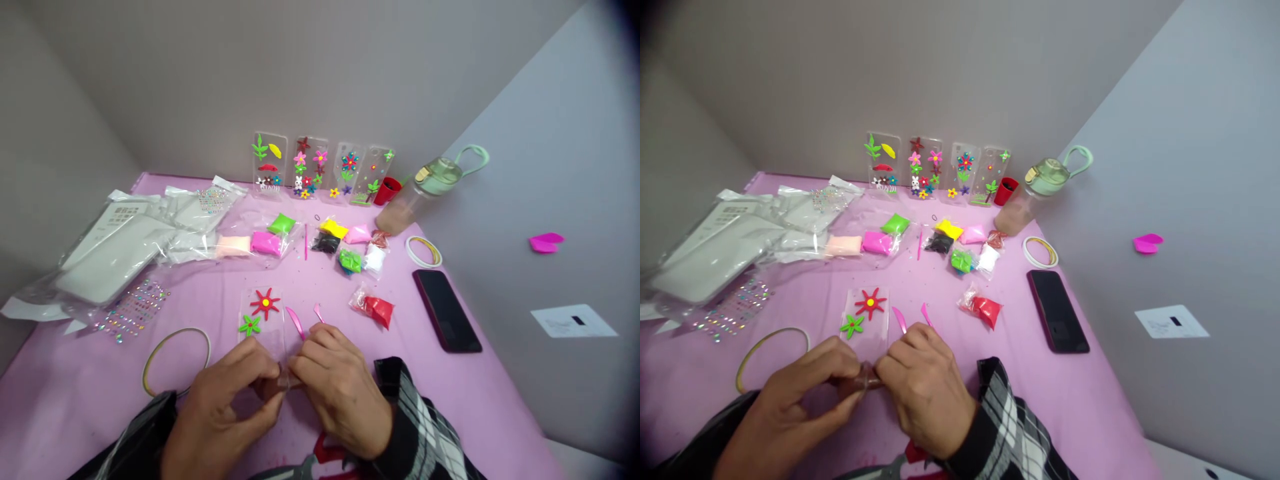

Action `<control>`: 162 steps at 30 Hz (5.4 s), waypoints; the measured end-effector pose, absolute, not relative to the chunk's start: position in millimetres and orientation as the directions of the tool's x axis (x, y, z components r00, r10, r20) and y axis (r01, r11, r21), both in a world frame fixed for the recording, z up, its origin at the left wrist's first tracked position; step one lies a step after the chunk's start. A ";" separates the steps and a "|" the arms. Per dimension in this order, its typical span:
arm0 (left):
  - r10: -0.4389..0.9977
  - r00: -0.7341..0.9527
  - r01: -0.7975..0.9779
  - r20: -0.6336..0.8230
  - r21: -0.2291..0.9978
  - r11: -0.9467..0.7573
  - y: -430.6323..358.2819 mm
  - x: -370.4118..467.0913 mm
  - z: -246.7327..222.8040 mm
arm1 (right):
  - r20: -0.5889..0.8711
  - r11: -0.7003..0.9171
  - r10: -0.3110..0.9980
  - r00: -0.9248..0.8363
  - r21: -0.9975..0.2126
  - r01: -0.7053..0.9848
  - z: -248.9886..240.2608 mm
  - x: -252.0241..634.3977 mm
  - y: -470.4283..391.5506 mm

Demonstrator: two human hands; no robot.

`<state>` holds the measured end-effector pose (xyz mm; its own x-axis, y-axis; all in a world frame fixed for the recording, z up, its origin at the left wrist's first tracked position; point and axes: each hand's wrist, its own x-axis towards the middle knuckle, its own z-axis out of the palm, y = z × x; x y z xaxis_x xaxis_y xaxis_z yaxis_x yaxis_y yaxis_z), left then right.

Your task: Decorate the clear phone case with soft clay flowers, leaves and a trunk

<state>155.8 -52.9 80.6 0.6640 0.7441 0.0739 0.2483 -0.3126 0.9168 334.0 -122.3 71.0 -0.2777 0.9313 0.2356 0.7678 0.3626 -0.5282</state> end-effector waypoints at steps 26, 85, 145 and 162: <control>0.776 0.629 0.147 -0.048 0.987 -0.059 -59.6 156.5 79.8 | 0.248 0.285 0.957 -0.150 -0.709 0.645 72.0 324.5 -132.1; 0.770 0.627 0.234 0.121 0.913 -0.335 -62.2 150.3 62.8 | 0.139 0.066 0.988 0.070 -0.781 0.621 80.7 325.0 -136.9; 0.631 0.714 0.369 -0.303 0.929 0.028 -53.9 154.4 76.6 | -0.193 -0.192 0.981 -0.009 -0.978 0.086 84.6 336.0 -128.3; 0.875 0.484 0.332 -0.019 0.929 -0.163 -65.2 151.6 67.4 | -0.224 -0.188 0.969 0.105 -0.942 -0.279 86.4 332.0 -126.8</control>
